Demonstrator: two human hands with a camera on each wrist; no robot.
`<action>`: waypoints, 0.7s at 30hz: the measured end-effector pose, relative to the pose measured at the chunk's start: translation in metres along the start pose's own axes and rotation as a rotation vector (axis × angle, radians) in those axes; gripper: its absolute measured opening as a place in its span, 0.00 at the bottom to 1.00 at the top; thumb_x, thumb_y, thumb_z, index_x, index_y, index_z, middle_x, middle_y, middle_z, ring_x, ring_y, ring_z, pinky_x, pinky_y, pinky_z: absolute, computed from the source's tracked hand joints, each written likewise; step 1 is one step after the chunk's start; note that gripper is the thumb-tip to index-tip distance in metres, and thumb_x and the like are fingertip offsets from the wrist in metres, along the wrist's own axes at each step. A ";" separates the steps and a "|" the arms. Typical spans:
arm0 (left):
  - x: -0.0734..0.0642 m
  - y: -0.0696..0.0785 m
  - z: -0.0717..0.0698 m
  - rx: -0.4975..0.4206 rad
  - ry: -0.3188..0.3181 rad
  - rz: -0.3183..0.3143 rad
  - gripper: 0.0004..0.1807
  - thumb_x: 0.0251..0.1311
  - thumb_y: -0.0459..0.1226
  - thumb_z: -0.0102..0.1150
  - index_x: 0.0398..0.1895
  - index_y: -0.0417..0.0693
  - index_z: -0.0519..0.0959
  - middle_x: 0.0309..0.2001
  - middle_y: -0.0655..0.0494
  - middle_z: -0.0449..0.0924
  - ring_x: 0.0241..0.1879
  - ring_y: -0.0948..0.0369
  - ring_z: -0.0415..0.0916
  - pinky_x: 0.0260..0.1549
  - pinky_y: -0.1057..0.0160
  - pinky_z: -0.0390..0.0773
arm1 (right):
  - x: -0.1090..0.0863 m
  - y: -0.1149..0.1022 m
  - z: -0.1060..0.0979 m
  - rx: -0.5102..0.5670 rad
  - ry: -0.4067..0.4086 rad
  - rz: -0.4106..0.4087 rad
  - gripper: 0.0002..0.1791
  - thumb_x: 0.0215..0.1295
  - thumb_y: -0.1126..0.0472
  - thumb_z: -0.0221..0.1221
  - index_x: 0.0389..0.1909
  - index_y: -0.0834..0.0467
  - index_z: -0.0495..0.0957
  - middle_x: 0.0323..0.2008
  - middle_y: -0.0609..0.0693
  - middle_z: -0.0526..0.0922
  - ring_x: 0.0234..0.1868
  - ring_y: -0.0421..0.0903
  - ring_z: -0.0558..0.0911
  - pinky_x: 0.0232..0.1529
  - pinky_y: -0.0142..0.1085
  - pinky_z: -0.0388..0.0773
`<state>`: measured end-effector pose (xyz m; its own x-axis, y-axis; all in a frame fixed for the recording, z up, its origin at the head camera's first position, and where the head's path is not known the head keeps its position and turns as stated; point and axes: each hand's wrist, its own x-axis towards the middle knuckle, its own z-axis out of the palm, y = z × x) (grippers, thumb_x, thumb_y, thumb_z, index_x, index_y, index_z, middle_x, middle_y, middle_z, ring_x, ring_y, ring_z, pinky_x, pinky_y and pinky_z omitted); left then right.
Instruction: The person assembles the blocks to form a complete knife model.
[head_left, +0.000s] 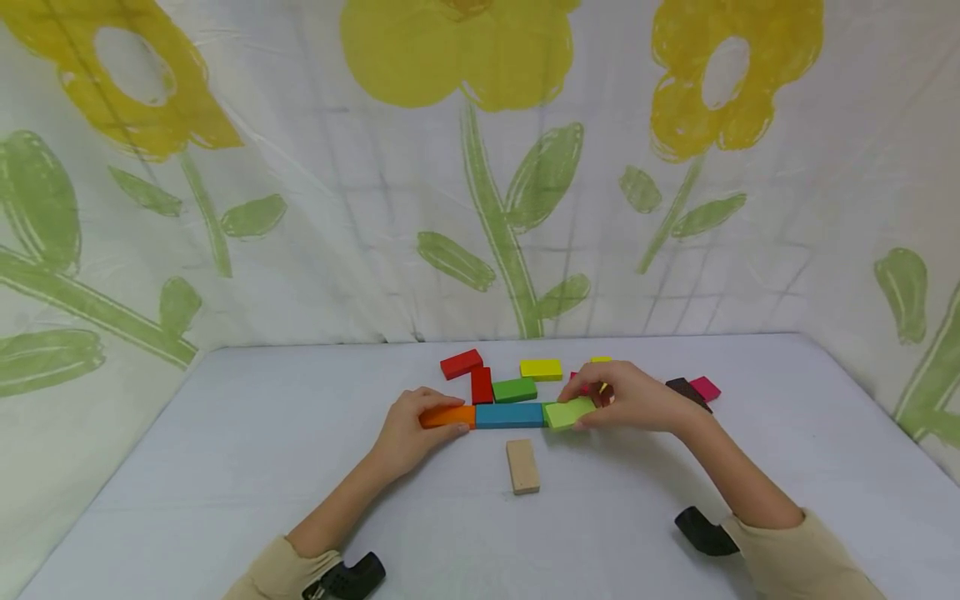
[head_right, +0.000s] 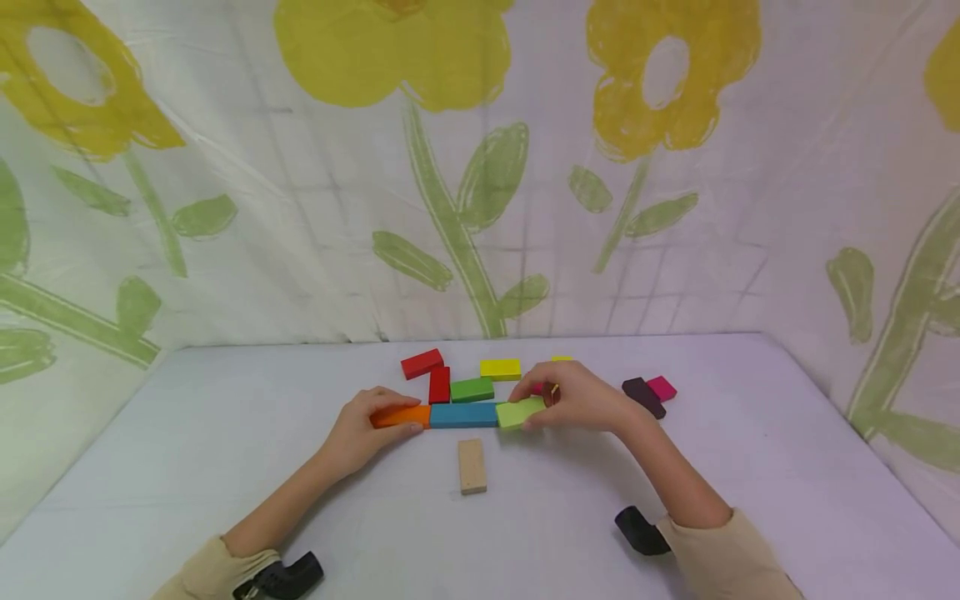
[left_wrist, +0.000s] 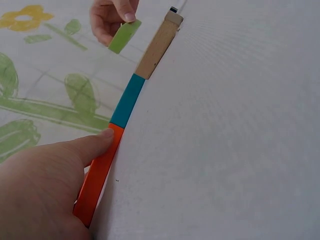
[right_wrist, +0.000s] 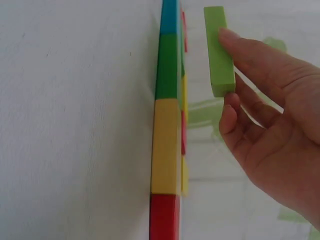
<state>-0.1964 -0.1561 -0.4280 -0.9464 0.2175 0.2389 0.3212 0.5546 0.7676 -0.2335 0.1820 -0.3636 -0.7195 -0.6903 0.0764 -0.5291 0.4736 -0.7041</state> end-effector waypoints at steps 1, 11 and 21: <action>0.000 0.000 0.000 0.000 -0.001 -0.002 0.18 0.53 0.42 0.72 0.49 0.53 0.85 0.43 0.60 0.80 0.47 0.59 0.71 0.43 0.57 0.74 | 0.003 -0.002 0.003 0.000 0.002 -0.005 0.15 0.54 0.56 0.72 0.43 0.48 0.84 0.36 0.43 0.79 0.34 0.46 0.75 0.33 0.33 0.75; 0.001 0.000 0.000 -0.001 -0.001 0.008 0.18 0.53 0.42 0.72 0.48 0.52 0.85 0.43 0.59 0.81 0.47 0.58 0.70 0.42 0.58 0.74 | 0.022 -0.016 0.029 -0.026 0.043 -0.048 0.15 0.54 0.60 0.72 0.43 0.55 0.84 0.35 0.44 0.80 0.27 0.42 0.72 0.28 0.30 0.71; 0.000 0.001 0.000 0.006 -0.003 -0.019 0.19 0.52 0.41 0.73 0.49 0.53 0.85 0.43 0.62 0.80 0.47 0.59 0.70 0.42 0.58 0.74 | 0.022 -0.020 0.040 -0.040 0.013 0.006 0.16 0.54 0.58 0.72 0.44 0.52 0.84 0.34 0.42 0.78 0.28 0.42 0.72 0.28 0.30 0.70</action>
<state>-0.1960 -0.1556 -0.4269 -0.9521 0.2094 0.2229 0.3038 0.5635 0.7682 -0.2210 0.1350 -0.3759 -0.7286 -0.6800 0.0816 -0.5419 0.4995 -0.6759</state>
